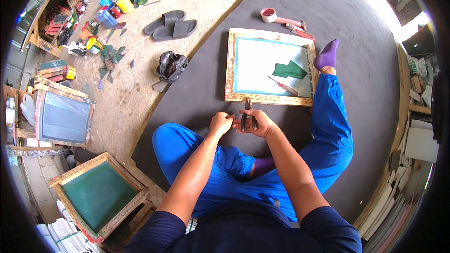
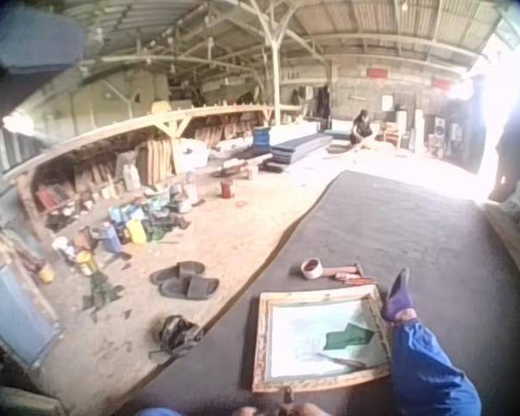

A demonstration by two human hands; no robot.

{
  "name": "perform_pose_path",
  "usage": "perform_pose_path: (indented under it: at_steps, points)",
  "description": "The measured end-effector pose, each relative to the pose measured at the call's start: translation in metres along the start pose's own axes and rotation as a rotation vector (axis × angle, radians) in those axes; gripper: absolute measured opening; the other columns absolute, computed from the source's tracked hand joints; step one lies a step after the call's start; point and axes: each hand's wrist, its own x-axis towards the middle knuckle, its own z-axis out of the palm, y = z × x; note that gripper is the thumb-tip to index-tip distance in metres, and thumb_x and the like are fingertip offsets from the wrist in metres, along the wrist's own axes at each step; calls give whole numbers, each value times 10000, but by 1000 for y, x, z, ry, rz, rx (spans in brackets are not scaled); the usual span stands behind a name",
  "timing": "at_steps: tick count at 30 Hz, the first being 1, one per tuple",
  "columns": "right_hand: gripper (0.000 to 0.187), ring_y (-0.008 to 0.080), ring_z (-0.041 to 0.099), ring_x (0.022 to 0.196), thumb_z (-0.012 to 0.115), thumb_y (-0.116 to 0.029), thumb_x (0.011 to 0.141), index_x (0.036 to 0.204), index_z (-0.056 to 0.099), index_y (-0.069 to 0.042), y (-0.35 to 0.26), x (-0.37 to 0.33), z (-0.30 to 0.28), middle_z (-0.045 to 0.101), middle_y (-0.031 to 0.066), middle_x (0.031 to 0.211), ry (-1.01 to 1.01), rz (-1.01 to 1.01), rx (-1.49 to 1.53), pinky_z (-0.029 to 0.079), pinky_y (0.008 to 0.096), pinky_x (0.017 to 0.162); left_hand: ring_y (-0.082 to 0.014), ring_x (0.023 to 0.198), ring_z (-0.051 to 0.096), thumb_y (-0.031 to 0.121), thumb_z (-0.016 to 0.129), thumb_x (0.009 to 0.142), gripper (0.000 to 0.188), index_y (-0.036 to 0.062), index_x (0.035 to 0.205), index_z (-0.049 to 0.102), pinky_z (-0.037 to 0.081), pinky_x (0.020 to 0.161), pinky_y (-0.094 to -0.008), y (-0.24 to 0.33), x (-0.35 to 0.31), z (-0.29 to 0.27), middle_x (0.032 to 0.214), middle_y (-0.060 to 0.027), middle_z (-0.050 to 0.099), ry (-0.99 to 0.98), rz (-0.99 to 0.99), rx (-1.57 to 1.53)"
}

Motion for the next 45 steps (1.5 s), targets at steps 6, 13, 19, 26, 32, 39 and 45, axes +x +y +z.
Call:
perform_pose_path:
  at_steps: [6,13,19,26,32,39,45]
  points:
    - [394,397,704,998,511,-235,1033,1361,469,-21,-1,7,-9,664,273,1136,-31,26,24,571,546,857,-377,855,738,418,680,900,401,28,878,770,556,760,-476,-2,6,3,851,-224,738,0,16,-29]
    - [207,230,566,603,564,-124,950,1107,648,-19,10,20,-6,610,118,782,189,24,14,503,412,573,-382,847,733,415,684,895,388,36,881,768,552,750,-479,-2,10,6,848,-220,734,31,4,-55]
    - [188,207,534,517,549,-66,868,1020,652,-26,28,34,7,569,82,679,422,-98,-137,459,405,476,-380,845,731,402,679,905,381,31,868,758,546,739,-476,2,11,5,840,-215,733,35,15,-49]
    - [147,222,552,448,547,-75,856,890,643,32,50,55,26,600,131,634,855,-336,-515,416,403,377,-125,585,590,300,688,949,328,10,803,734,438,550,-334,-17,22,14,650,-65,671,119,100,-252]
    - [370,479,652,1106,558,-192,871,1136,671,41,63,38,21,687,337,1089,795,-338,-853,512,509,949,-107,618,605,358,675,970,321,45,958,750,457,541,-293,-7,7,5,798,-22,711,6,20,-627]
    - [255,206,683,598,662,-190,915,1062,637,17,62,4,-1,695,132,787,357,-149,-1080,518,359,488,-103,700,619,360,695,954,270,98,990,747,480,610,-273,-1,5,-6,874,3,710,-279,-74,-820]
    - [354,204,702,875,692,-267,959,1162,588,4,50,-7,-15,671,114,1005,75,18,-819,541,354,562,-85,665,595,343,750,921,266,78,944,740,481,587,-262,-7,7,-1,819,12,693,-212,-50,-719]
